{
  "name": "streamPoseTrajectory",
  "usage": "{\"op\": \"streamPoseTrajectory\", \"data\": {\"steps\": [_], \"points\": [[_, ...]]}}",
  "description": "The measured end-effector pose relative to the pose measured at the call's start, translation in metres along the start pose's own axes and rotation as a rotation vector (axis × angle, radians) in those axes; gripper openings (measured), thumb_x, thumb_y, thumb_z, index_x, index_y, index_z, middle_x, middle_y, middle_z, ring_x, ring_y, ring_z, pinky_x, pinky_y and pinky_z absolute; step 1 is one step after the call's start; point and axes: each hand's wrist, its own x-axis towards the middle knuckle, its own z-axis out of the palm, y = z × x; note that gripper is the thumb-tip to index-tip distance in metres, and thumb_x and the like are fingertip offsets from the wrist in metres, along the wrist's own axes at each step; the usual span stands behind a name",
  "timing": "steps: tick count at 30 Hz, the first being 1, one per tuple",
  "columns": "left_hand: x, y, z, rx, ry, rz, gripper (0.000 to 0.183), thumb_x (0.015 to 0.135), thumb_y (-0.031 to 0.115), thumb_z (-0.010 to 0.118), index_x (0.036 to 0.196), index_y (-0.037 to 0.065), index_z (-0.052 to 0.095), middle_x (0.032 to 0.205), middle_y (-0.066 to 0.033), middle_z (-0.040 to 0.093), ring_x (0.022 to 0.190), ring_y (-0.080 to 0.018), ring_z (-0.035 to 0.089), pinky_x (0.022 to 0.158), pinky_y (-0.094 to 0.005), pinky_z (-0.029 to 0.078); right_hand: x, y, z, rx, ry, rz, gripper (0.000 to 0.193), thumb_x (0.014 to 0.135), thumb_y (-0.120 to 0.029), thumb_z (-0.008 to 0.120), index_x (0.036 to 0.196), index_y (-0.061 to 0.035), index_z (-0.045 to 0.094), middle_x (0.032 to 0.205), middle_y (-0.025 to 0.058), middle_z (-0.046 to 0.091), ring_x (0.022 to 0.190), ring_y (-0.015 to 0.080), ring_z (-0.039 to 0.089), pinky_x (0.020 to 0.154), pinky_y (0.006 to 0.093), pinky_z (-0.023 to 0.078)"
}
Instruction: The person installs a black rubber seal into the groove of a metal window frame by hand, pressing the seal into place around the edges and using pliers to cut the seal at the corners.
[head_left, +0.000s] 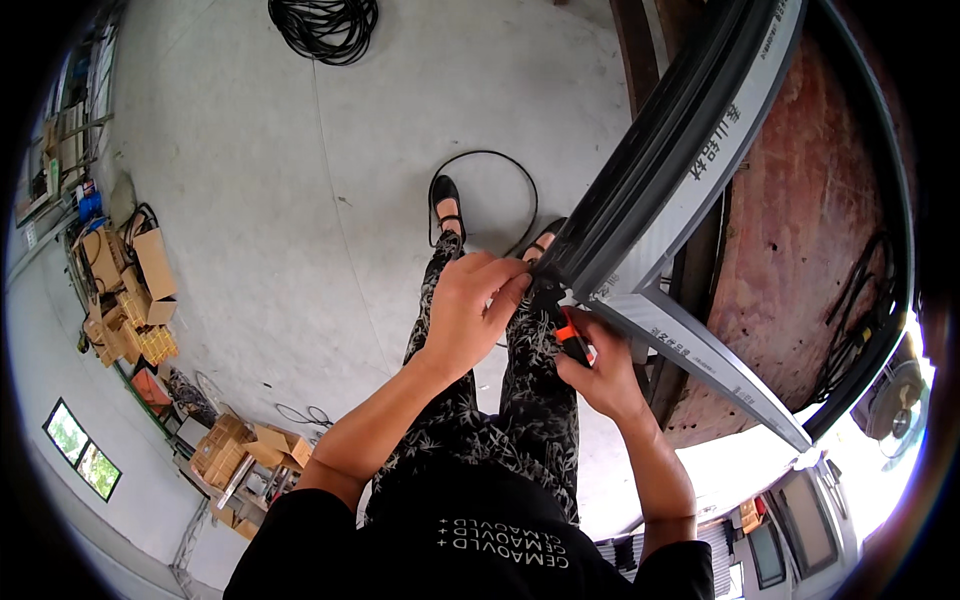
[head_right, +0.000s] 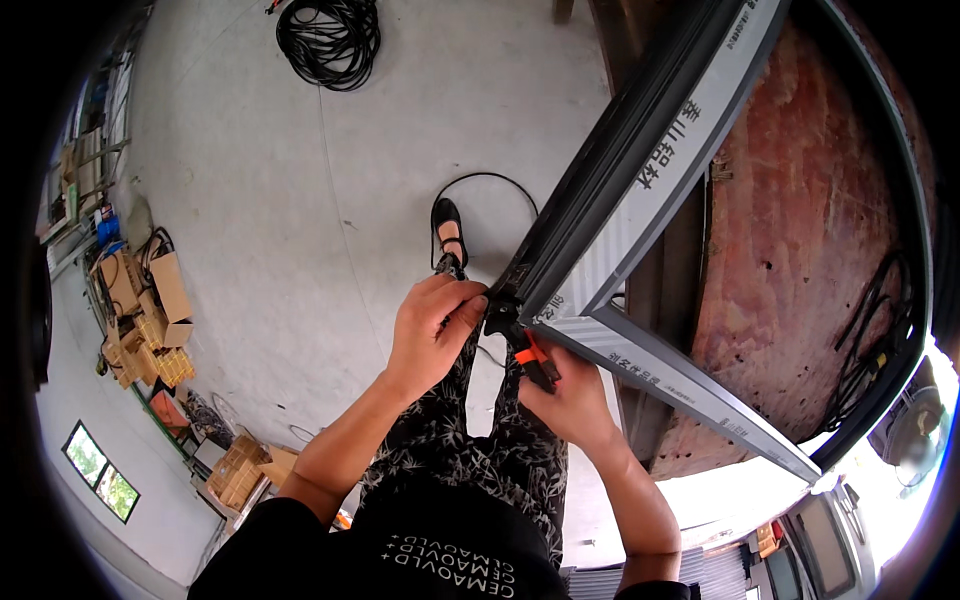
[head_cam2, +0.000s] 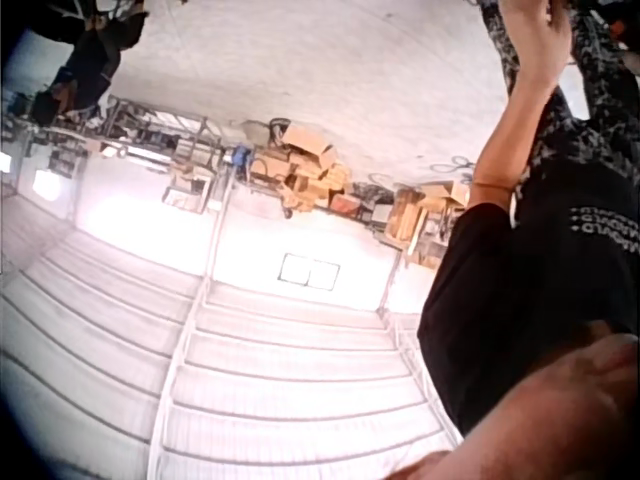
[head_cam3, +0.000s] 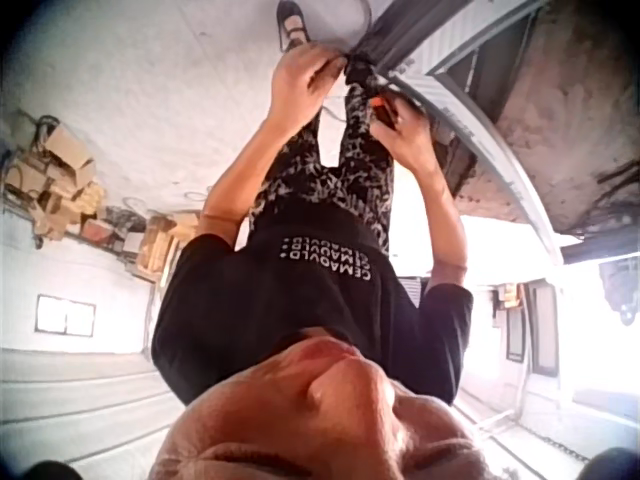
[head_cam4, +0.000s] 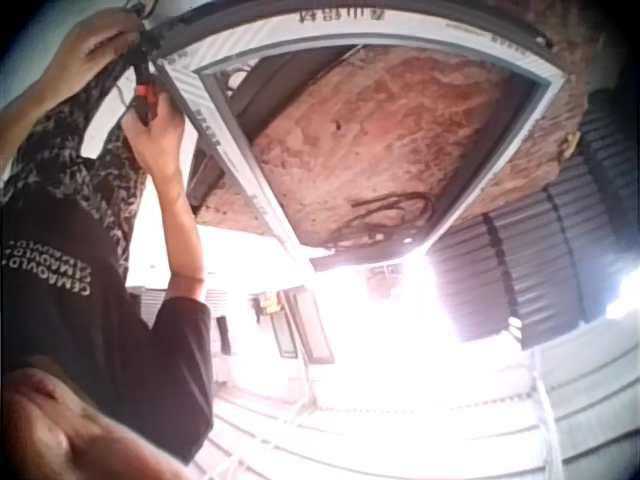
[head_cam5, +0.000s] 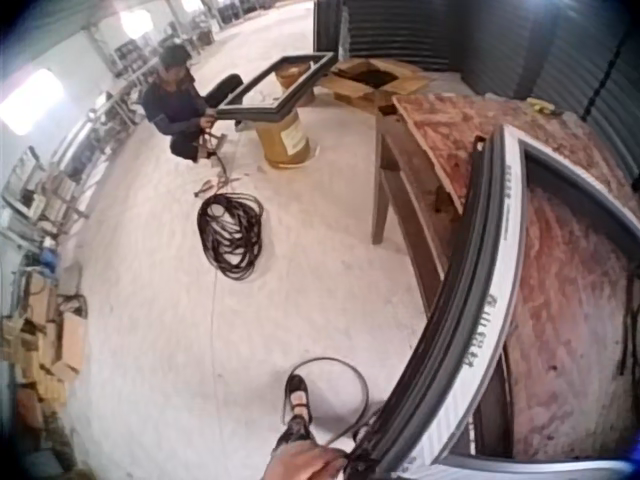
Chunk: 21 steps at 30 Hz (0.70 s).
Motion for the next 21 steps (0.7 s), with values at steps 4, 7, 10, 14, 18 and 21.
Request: {"op": "streamPoseTrajectory", "data": {"steps": [4, 7, 10, 14, 18, 21], "points": [[0.003, 0.002, -0.005, 0.096, 0.01, 0.1, 0.008, 0.081, 0.002, 0.069, 0.088, 0.005, 0.068, 0.068, -0.0055, 0.053, 0.065, -0.0247, 0.05, 0.063, -0.0359, 0.04, 0.004, 0.002, -0.001, 0.007, -0.006, 0.01, 0.052, 0.074, -0.006, 0.067, 0.124, 0.0045, 0.056, 0.107, 0.0135, 0.064, 0.1, 0.0195, 0.061, 0.092, 0.0317, 0.047], [0.006, 0.004, -0.006, 0.159, 0.002, 0.133, 0.008, 0.079, 0.002, 0.069, 0.086, 0.006, 0.068, 0.067, -0.0041, 0.054, 0.066, -0.0248, 0.051, 0.065, -0.0364, 0.039, 0.005, 0.005, 0.0, 0.065, -0.012, 0.055, 0.051, 0.074, -0.006, 0.067, 0.123, 0.0043, 0.057, 0.105, 0.0128, 0.064, 0.098, 0.0179, 0.061, 0.09, 0.031, 0.047], [0.007, 0.002, -0.007, 0.195, -0.01, 0.148, 0.007, 0.079, 0.003, 0.07, 0.084, 0.007, 0.067, 0.067, -0.0032, 0.054, 0.067, -0.0247, 0.053, 0.066, -0.0363, 0.039, 0.006, 0.0, -0.002, 0.069, -0.015, 0.074, 0.049, 0.075, -0.006, 0.067, 0.122, 0.0047, 0.058, 0.103, 0.0125, 0.065, 0.097, 0.017, 0.06, 0.089, 0.0309, 0.047], [0.012, 0.002, -0.01, 0.206, -0.046, 0.161, 0.006, 0.079, 0.004, 0.07, 0.084, 0.007, 0.067, 0.068, -0.0031, 0.056, 0.069, -0.0249, 0.055, 0.066, -0.0364, 0.039, 0.007, -0.004, -0.006, 0.055, -0.034, 0.109, 0.048, 0.075, -0.007, 0.067, 0.121, 0.0056, 0.058, 0.102, 0.0129, 0.065, 0.096, 0.0171, 0.06, 0.088, 0.031, 0.047], [0.014, 0.003, -0.012, 0.221, -0.063, 0.174, 0.006, 0.079, 0.006, 0.07, 0.084, 0.008, 0.068, 0.069, -0.0031, 0.057, 0.07, -0.0248, 0.055, 0.067, -0.0366, 0.039, 0.007, -0.006, -0.004, 0.113, -0.009, 0.111, 0.048, 0.075, -0.007, 0.068, 0.12, 0.0059, 0.058, 0.101, 0.0124, 0.066, 0.095, 0.0167, 0.06, 0.088, 0.0306, 0.047], [0.015, 0.005, -0.014, 0.237, -0.079, 0.169, 0.006, 0.079, 0.006, 0.07, 0.084, 0.008, 0.068, 0.069, -0.0031, 0.057, 0.07, -0.0247, 0.055, 0.068, -0.0366, 0.039, 0.008, -0.006, -0.004, 0.082, -0.002, 0.092, 0.049, 0.074, -0.007, 0.068, 0.12, 0.0053, 0.059, 0.099, 0.012, 0.066, 0.093, 0.0162, 0.06, 0.087, 0.0304, 0.047]]}}
